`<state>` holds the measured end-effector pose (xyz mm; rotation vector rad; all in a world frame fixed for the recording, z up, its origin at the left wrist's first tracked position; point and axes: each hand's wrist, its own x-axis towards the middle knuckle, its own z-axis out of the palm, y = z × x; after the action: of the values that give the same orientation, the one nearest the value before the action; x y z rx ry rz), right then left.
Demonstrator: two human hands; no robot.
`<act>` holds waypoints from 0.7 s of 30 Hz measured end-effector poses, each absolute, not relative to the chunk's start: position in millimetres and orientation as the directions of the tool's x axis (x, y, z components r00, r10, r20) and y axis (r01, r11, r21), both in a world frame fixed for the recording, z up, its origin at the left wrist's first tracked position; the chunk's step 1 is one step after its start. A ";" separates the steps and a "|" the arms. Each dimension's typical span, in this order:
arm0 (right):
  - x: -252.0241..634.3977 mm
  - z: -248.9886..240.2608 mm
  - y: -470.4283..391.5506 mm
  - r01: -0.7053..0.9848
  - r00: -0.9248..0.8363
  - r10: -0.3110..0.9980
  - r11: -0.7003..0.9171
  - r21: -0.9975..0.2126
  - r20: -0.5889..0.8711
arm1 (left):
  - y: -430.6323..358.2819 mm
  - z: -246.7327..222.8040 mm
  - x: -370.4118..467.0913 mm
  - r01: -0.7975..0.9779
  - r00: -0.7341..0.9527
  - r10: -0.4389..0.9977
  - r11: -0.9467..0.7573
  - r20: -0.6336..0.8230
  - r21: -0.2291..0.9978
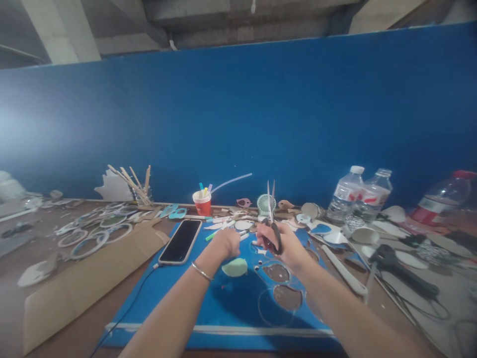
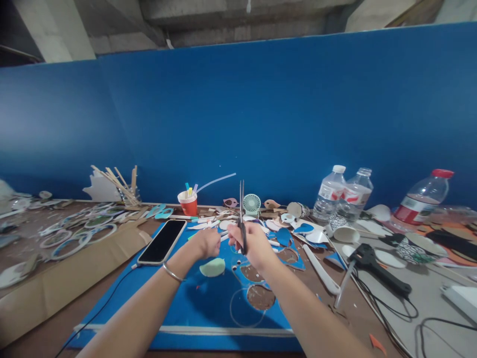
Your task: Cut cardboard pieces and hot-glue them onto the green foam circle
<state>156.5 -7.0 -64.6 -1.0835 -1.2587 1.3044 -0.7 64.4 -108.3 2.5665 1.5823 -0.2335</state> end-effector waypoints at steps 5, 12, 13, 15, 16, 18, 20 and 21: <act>158.4 -70.6 2.5 -0.107 -0.055 0.998 -0.017 -0.994 -0.011 | 62.4 -97.5 -3.8 0.839 0.528 0.849 -0.519 -0.014 0.163; 164.2 -84.7 15.6 -0.323 -0.086 0.988 -0.149 -0.935 -0.128 | 38.5 -56.3 2.3 0.620 0.610 0.713 -0.701 0.345 0.352; 164.6 -84.5 14.6 -0.357 -0.129 0.983 -0.169 -0.919 -0.131 | 35.0 -52.4 3.6 0.568 0.614 0.688 -0.726 0.387 0.389; 165.2 -82.2 11.2 -0.416 -0.222 0.967 -0.208 -0.886 -0.122 | 29.5 -46.6 5.1 0.431 0.614 0.630 -0.772 0.476 0.467; 165.5 -80.7 9.2 -0.440 -0.262 0.958 -0.223 -0.870 -0.113 | 27.6 -44.6 5.4 0.364 0.611 0.605 -0.788 0.511 0.497; 165.8 -77.9 5.5 -0.475 -0.319 0.943 -0.248 -0.845 -0.097 | 25.2 -41.4 5.2 0.287 0.610 0.579 -0.798 0.541 0.530; 165.4 -76.4 3.0 -0.488 -0.353 0.931 -0.270 -0.830 -0.095 | 24.2 -39.3 4.4 0.261 0.614 0.574 -0.795 0.542 0.547; 164.9 -76.1 2.1 -0.488 -0.364 0.926 -0.280 -0.827 -0.099 | 24.0 -38.6 4.2 0.255 0.617 0.573 -0.794 0.539 0.552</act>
<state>164.9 2.1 -76.1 -0.7358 -0.8896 1.8107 4.2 24.0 -38.6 2.4186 0.6581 1.0194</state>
